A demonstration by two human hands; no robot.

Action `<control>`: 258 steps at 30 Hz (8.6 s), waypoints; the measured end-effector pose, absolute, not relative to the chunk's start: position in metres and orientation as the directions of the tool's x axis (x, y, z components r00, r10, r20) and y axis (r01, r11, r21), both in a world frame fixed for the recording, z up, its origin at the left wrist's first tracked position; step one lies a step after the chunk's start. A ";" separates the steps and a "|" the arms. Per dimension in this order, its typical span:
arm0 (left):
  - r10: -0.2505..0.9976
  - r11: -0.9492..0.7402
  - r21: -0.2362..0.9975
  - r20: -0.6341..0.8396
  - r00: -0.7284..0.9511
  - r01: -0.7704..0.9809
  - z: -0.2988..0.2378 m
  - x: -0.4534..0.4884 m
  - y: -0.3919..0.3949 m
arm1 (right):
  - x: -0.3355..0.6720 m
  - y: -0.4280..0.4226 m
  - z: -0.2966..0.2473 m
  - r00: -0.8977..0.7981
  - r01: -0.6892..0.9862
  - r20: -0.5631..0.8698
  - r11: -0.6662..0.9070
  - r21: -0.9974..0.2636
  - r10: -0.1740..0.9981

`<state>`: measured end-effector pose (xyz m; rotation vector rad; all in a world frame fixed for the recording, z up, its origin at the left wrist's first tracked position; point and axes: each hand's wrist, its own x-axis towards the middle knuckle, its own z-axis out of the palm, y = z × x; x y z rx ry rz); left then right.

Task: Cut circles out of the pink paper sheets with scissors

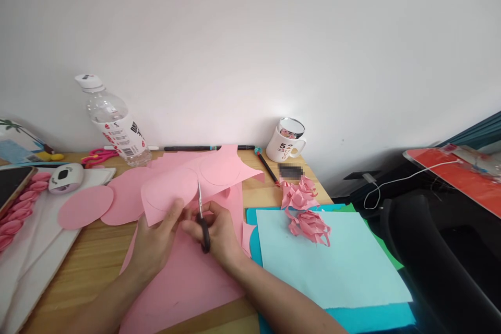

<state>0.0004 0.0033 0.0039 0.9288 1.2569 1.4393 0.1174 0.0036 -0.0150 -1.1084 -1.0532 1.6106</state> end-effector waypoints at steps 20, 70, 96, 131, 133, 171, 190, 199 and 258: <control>0.969 0.079 0.964 -0.135 -0.208 -0.256 -0.006 0.002 0.003 | 0.122 0.005 -0.009 -0.238 -0.259 -0.143 -0.205 -0.944 0.961; 0.972 0.068 0.964 -0.122 -0.200 -0.257 0.000 -0.001 0.004 | 0.122 0.007 -0.005 -0.231 -0.139 -0.164 -0.199 -0.970 0.959; 0.943 0.146 0.958 -0.210 -0.258 -0.248 0.021 0.001 0.007 | 0.122 0.007 -0.007 -0.196 -0.101 -0.206 -0.229 -0.968 0.959; 0.957 0.043 0.993 -0.073 -0.281 -0.114 0.005 -0.003 0.005 | 0.119 0.005 -0.009 -0.318 -0.258 -0.147 -0.234 -0.937 0.937; 0.959 0.033 0.994 -0.060 -0.276 -0.103 0.002 -0.004 0.005 | 0.119 0.006 -0.006 -0.316 -0.271 -0.144 -0.235 -0.933 0.938; 0.969 0.007 0.994 -0.034 -0.243 -0.112 0.005 -0.003 0.003 | 0.121 0.007 -0.005 -0.313 -0.221 -0.115 -0.190 -0.957 0.943; 0.973 0.028 0.987 -0.063 -0.223 -0.160 0.020 -0.003 0.007 | 0.122 0.007 -0.007 -0.310 -0.169 -0.098 -0.157 -0.973 0.946; 0.968 0.024 0.982 -0.069 -0.242 -0.187 0.019 -0.002 0.007 | 0.123 0.007 -0.012 -0.316 -0.168 -0.092 -0.151 -0.974 0.944; 0.994 0.007 0.996 -0.016 -0.105 -0.085 0.007 -0.007 0.006 | 0.120 0.009 -0.002 -0.343 -0.246 -0.032 -0.123 -0.961 0.939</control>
